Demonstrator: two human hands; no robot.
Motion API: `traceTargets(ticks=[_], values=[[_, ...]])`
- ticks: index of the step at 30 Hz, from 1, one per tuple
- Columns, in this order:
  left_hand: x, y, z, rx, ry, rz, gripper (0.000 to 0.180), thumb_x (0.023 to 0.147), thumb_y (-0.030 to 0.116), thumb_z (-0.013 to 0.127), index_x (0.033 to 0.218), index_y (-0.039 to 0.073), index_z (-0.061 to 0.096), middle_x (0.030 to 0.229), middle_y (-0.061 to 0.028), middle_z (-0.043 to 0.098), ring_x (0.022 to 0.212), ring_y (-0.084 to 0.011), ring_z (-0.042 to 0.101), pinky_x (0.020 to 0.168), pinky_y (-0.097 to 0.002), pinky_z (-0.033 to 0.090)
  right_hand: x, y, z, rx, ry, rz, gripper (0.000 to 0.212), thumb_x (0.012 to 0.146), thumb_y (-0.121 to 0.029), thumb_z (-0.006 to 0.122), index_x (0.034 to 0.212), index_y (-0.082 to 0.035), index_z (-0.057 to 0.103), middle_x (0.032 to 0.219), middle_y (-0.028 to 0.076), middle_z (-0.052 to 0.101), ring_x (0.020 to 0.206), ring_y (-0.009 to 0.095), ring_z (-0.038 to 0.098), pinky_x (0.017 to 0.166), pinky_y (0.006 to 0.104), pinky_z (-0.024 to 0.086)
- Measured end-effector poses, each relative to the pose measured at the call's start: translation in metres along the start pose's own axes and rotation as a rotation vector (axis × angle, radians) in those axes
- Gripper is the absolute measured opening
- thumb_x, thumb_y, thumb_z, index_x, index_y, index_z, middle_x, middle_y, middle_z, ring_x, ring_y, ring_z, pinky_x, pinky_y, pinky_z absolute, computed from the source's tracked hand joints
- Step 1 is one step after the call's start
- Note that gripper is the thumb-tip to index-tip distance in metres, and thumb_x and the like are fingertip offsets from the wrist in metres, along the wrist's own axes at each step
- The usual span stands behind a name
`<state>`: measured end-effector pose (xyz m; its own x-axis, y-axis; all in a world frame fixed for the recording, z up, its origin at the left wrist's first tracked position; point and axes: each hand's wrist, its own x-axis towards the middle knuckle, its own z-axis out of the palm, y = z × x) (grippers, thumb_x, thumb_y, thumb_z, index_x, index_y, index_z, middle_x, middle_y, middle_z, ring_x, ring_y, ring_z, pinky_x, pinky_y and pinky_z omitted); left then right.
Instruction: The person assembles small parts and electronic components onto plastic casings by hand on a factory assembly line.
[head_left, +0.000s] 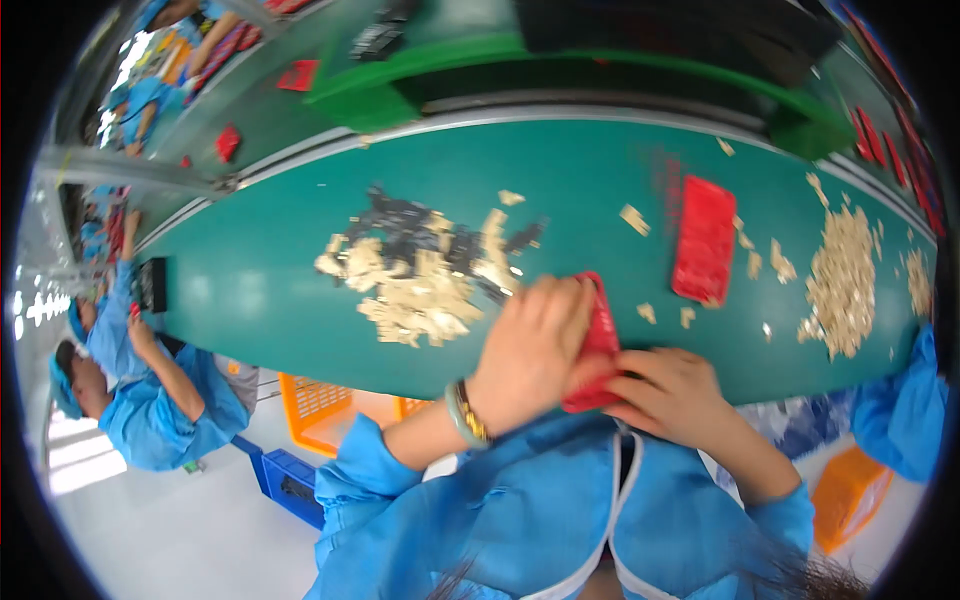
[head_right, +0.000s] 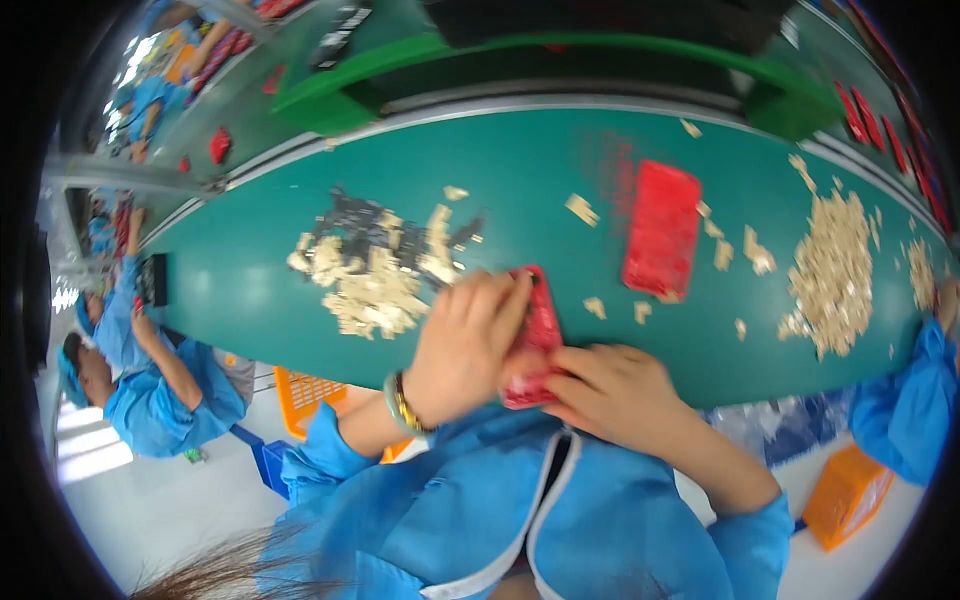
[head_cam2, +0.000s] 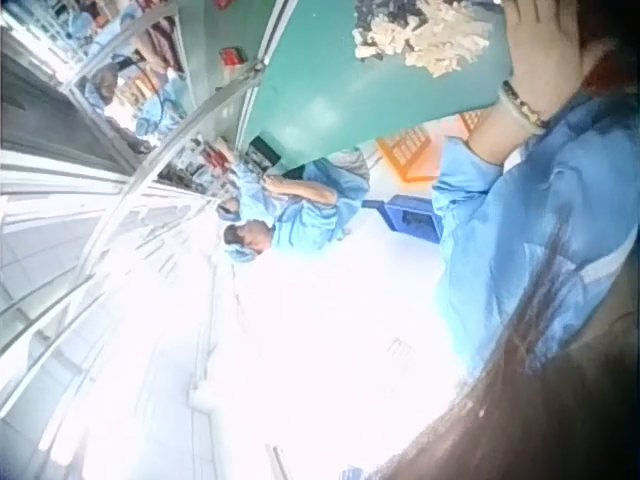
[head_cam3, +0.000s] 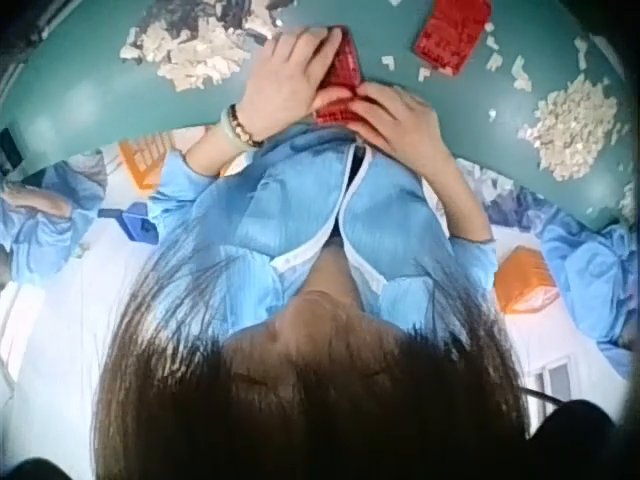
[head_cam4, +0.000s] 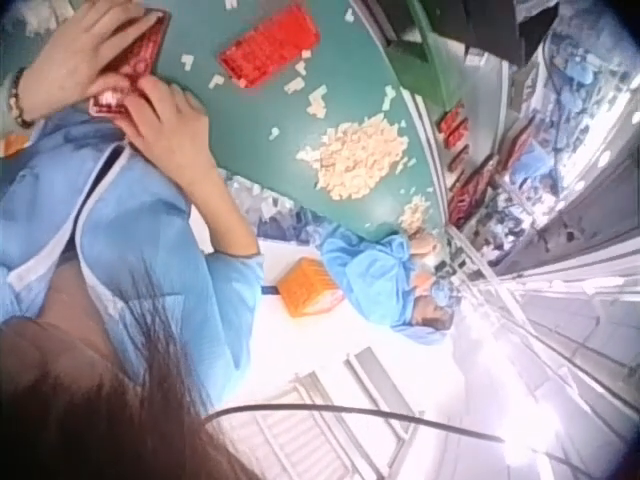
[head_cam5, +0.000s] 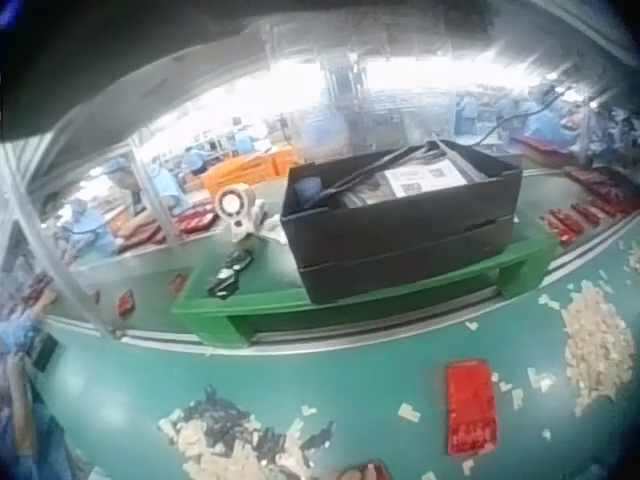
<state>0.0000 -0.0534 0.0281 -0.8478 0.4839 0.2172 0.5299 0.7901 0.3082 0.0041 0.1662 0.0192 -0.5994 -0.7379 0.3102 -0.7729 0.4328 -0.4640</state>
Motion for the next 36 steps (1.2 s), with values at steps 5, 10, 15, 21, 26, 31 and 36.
traceTargets(ticks=[5, 10, 15, 21, 26, 31, 36], values=[[-0.084, -0.007, -0.008, 0.148, -0.135, 0.457, 0.048, 0.086, 0.03, 0.058, 0.125, 0.003, 0.057, 0.136, -0.0181, 0.051, 0.122, -0.0311, 0.051, 0.098, -0.0446, 0.042, -0.022, 0.027, -0.038, -0.26, 0.203, 0.414, 0.036, 0.067, -0.01, 0.077, 0.101, -0.005, 0.065, 0.111, 0.011, 0.06, 0.099, 0.033, 0.058, 0.082, 0.0407, 0.048], [-0.12, -0.088, -0.088, 0.248, 0.001, -0.036, 0.025, 0.073, 0.002, 0.056, 0.095, 0.003, 0.067, 0.098, -0.0126, 0.067, 0.095, -0.0303, 0.065, 0.08, -0.0401, 0.051, -0.025, 0.054, -0.038, -0.44, 0.19, 0.304, 0.034, 0.07, -0.004, 0.074, 0.101, -0.004, 0.061, 0.11, 0.012, 0.061, 0.097, 0.033, 0.06, 0.082, 0.0408, 0.048], [-0.066, -0.17, -0.102, -0.029, 0.562, -0.187, 0.035, 0.076, 0.001, 0.064, 0.111, 0.001, 0.063, 0.109, -0.0158, 0.065, 0.101, -0.036, 0.061, 0.088, -0.0457, 0.048, -0.033, 0.067, -0.036, 0.014, 0.64, 0.517, 0.021, 0.085, -0.005, 0.064, 0.104, -0.003, 0.056, 0.103, 0.009, 0.063, 0.086, 0.021, 0.06, 0.074, 0.0317, 0.048], [-0.02, -0.143, -0.086, 0.199, 0.064, -0.096, 0.061, 0.07, 0.006, 0.075, 0.127, 0.003, 0.055, 0.135, -0.018, 0.051, 0.121, -0.0377, 0.05, 0.101, -0.0439, 0.041, -0.036, 0.082, -0.066, 0.918, 1.094, 0.943, 0.042, 0.096, -0.013, 0.056, 0.135, -0.002, 0.045, 0.103, 0.004, 0.064, 0.074, 0.005, 0.056, 0.061, 0.0175, 0.045], [-0.022, -0.174, -0.089, 0.065, -0.176, -0.123, 0.078, 0.063, 0.013, 0.083, 0.133, 0.005, 0.05, 0.135, -0.0153, 0.048, 0.119, -0.0353, 0.05, 0.097, -0.0393, 0.045, -0.058, 0.099, -0.075, 0.836, 1.008, 0.918, 0.042, 0.093, -0.008, 0.056, 0.134, -0.001, 0.048, 0.11, 0.005, 0.064, 0.078, 0.006, 0.058, 0.061, 0.0187, 0.044], [-0.021, -0.172, -0.092, -0.15, -0.101, -0.198, 0.057, 0.065, 0.008, 0.081, 0.117, 0.002, 0.059, 0.101, -0.012, 0.053, 0.093, -0.0275, 0.055, 0.081, -0.0345, 0.048, -0.036, 0.04, -0.049, -0.048, 0.7, 0.36, 0.036, 0.085, -0.002, 0.061, 0.121, -0.004, 0.06, 0.095, 0.002, 0.063, 0.077, 0.012, 0.056, 0.065, 0.0252, 0.043], [-0.01, -0.208, -0.145, 0.014, 0.01, -0.078, 0.02, 0.078, -0.001, 0.067, 0.097, 0.002, 0.065, 0.084, -0.0101, 0.054, 0.078, -0.0284, 0.056, 0.07, -0.0352, 0.047, 0.017, 0.007, -0.014, -0.266, 0.05, -0.152, 0.035, 0.068, -0.017, 0.075, 0.102, -0.015, 0.067, 0.085, 0.0, 0.056, 0.077, 0.016, 0.057, 0.068, 0.0308, 0.047]])
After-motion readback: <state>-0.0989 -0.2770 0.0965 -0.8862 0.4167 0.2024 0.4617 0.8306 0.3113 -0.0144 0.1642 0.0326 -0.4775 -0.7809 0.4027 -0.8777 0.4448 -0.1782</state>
